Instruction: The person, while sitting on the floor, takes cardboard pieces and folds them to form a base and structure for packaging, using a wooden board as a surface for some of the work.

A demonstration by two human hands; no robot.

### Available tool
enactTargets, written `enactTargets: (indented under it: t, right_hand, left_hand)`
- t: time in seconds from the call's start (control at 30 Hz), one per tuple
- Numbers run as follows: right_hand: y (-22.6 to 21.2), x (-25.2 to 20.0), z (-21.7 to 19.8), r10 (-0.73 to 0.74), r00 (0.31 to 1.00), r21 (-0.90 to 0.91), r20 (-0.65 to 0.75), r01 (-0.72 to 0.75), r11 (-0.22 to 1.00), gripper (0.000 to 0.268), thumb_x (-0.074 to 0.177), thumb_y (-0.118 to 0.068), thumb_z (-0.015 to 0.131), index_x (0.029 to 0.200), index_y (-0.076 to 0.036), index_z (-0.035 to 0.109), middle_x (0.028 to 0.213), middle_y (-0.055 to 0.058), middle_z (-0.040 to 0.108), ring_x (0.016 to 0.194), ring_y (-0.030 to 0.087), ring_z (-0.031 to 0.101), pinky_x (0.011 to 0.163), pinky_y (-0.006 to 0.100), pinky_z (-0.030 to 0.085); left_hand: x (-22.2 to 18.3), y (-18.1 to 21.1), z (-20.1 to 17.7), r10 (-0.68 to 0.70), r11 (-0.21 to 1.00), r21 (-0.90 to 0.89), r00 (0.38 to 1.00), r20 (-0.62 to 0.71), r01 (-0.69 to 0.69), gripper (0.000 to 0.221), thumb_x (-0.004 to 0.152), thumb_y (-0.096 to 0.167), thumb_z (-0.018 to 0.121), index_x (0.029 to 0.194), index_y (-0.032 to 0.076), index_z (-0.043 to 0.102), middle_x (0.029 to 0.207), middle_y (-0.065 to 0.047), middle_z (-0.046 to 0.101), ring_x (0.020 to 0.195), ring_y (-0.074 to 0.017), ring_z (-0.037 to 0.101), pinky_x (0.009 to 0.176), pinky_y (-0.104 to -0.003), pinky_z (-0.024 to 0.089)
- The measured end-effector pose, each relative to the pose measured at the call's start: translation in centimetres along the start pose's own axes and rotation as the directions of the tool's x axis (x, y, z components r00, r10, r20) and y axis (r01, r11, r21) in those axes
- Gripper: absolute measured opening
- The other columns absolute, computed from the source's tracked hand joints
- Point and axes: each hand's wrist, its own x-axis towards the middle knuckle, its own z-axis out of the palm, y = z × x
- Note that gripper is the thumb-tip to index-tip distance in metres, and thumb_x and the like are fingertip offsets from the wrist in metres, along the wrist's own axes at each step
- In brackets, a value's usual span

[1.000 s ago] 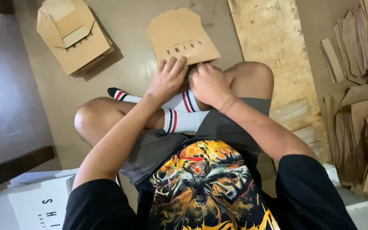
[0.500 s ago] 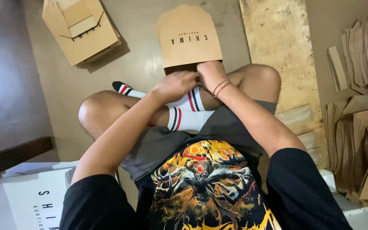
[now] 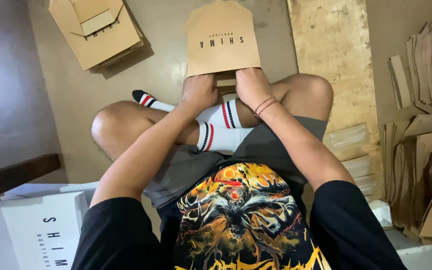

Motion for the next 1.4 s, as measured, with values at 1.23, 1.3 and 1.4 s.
enactTargets:
  t: [1.23, 1.3, 1.4]
  right_hand:
    - [0.9, -3.3, -5.0, -0.266, 0.678, -0.124, -0.685, 0.251, 0.960, 0.003, 0.090, -0.011, 0.075, 0.092, -0.013, 0.074, 0.118, 0.000, 0.063, 0.098, 0.026, 0.054, 0.080, 0.040, 0.035]
    - [0.4, -3.6, -5.2, -0.269, 0.667, -0.053, -0.695, 0.325, 0.944, 0.002, 0.092, -0.007, 0.072, 0.092, -0.006, 0.072, 0.104, 0.003, 0.070, 0.087, 0.025, 0.059, 0.073, 0.038, 0.039]
    - [0.4, -3.5, -3.2, 0.167, 0.675, 0.453, -0.718, 0.273, 0.849, 0.022, 0.095, -0.013, 0.066, 0.082, 0.005, 0.066, 0.085, 0.014, 0.064, 0.081, 0.024, 0.062, 0.076, 0.033, 0.050]
  left_hand:
    - [-3.4, -0.3, -7.9, 0.371, 0.784, -0.080, 0.568, -0.735, -0.616, 0.049, 0.089, -0.006, 0.069, 0.131, 0.001, 0.044, 0.126, -0.019, 0.048, 0.112, -0.0351, 0.054, 0.092, -0.045, 0.054]
    - [-3.4, 0.0, -7.9, 0.337, 0.774, -0.082, 0.519, -0.786, -0.627, 0.067, 0.083, -0.004, 0.077, 0.136, 0.002, 0.036, 0.131, -0.021, 0.039, 0.122, -0.0378, 0.045, 0.107, -0.051, 0.047]
    - [-4.1, 1.5, -9.9, 0.308, 0.882, 0.004, 0.571, -0.761, -0.471, 0.053, 0.099, 0.021, 0.071, 0.137, 0.003, 0.039, 0.127, -0.020, 0.048, 0.112, -0.0366, 0.053, 0.097, -0.050, 0.045]
